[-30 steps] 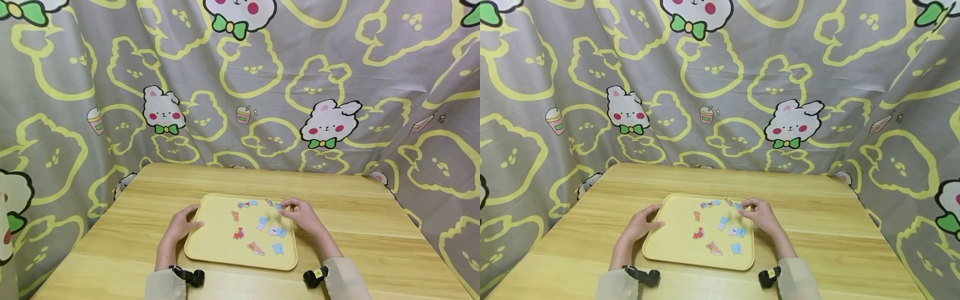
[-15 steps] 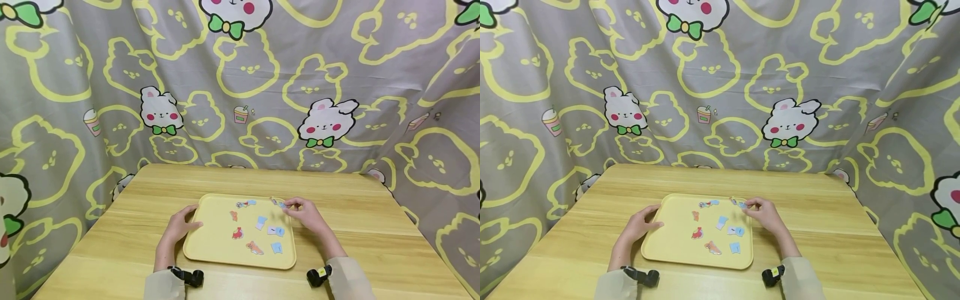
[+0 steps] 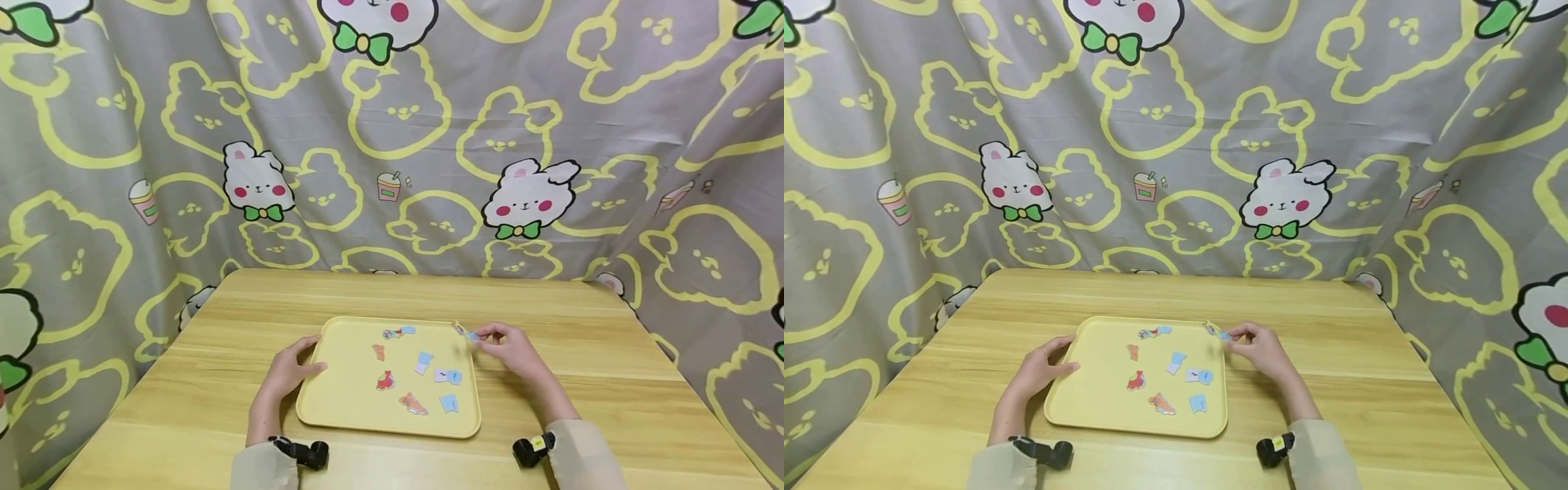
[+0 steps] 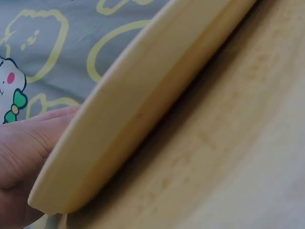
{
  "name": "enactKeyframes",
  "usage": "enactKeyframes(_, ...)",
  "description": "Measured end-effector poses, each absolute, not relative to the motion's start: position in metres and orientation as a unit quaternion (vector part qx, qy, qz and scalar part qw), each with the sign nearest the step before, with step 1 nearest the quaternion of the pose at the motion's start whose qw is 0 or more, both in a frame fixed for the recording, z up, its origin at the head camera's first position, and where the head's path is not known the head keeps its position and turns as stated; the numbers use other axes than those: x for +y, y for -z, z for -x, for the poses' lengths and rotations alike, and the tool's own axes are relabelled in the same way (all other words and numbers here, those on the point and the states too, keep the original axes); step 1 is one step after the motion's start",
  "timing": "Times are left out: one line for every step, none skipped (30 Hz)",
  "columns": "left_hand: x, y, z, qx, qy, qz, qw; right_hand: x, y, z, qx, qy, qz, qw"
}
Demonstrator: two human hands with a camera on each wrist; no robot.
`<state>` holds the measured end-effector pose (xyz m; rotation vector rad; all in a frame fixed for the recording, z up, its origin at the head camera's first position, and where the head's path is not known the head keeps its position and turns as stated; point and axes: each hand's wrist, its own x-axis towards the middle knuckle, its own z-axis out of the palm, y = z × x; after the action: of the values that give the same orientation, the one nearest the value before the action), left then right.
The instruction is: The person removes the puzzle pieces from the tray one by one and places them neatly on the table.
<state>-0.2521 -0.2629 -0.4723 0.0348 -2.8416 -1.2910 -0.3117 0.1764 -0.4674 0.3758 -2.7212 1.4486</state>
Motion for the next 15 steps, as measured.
enactKeyframes(-0.263,0.472,0.252,-0.911,0.411,-0.009,0.009,0.178,0.467,0.312,-0.876,-0.465,-0.121,0.019)
enactKeyframes(-0.264,0.472,0.252,-0.912,0.409,-0.007,0.008,0.180,0.467,0.312,-0.877,-0.464,-0.123,0.019)
enactKeyframes(-0.264,0.471,0.252,-0.913,0.408,-0.005,0.007,0.182,0.468,0.312,-0.877,-0.463,-0.123,0.019)
enactKeyframes(-0.264,0.471,0.252,-0.914,0.406,-0.003,0.005,0.183,0.468,0.312,-0.878,-0.462,-0.124,0.019)
enactKeyframes(-0.265,0.471,0.252,-0.915,0.404,-0.001,0.004,0.185,0.468,0.312,-0.878,-0.462,-0.125,0.019)
enactKeyframes(-0.266,0.471,0.252,-0.915,0.403,0.002,0.003,0.187,0.469,0.312,-0.877,-0.462,-0.126,0.020)
enactKeyframes(-0.266,0.471,0.252,-0.916,0.401,0.005,0.003,0.188,0.469,0.312,-0.877,-0.463,-0.130,0.021)
enactKeyframes(-0.266,0.471,0.252,-0.917,0.400,0.006,0.002,0.189,0.469,0.312,-0.877,-0.463,-0.130,0.021)
enactKeyframes(-0.267,0.472,0.253,-0.917,0.399,0.008,0.002,0.191,0.469,0.311,-0.877,-0.462,-0.130,0.021)
enactKeyframes(-0.268,0.472,0.253,-0.917,0.398,0.010,0.002,0.192,0.469,0.311,-0.877,-0.463,-0.129,0.020)
enactKeyframes(-0.268,0.472,0.253,-0.918,0.396,0.012,0.002,0.193,0.469,0.310,-0.878,-0.461,-0.128,0.019)
enactKeyframes(-0.268,0.472,0.254,-0.918,0.397,0.014,0.001,0.195,0.469,0.310,-0.879,-0.459,-0.125,0.018)
enactKeyframes(-0.269,0.472,0.254,-0.917,0.398,0.014,0.001,0.196,0.469,0.309,-0.881,-0.457,-0.124,0.018)
enactKeyframes(-0.269,0.472,0.254,-0.917,0.400,0.014,0.001,0.197,0.469,0.309,-0.882,-0.455,-0.119,0.016)
enactKeyframes(-0.269,0.472,0.254,-0.916,0.400,0.015,-0.001,0.199,0.469,0.308,-0.884,-0.453,-0.117,0.014)
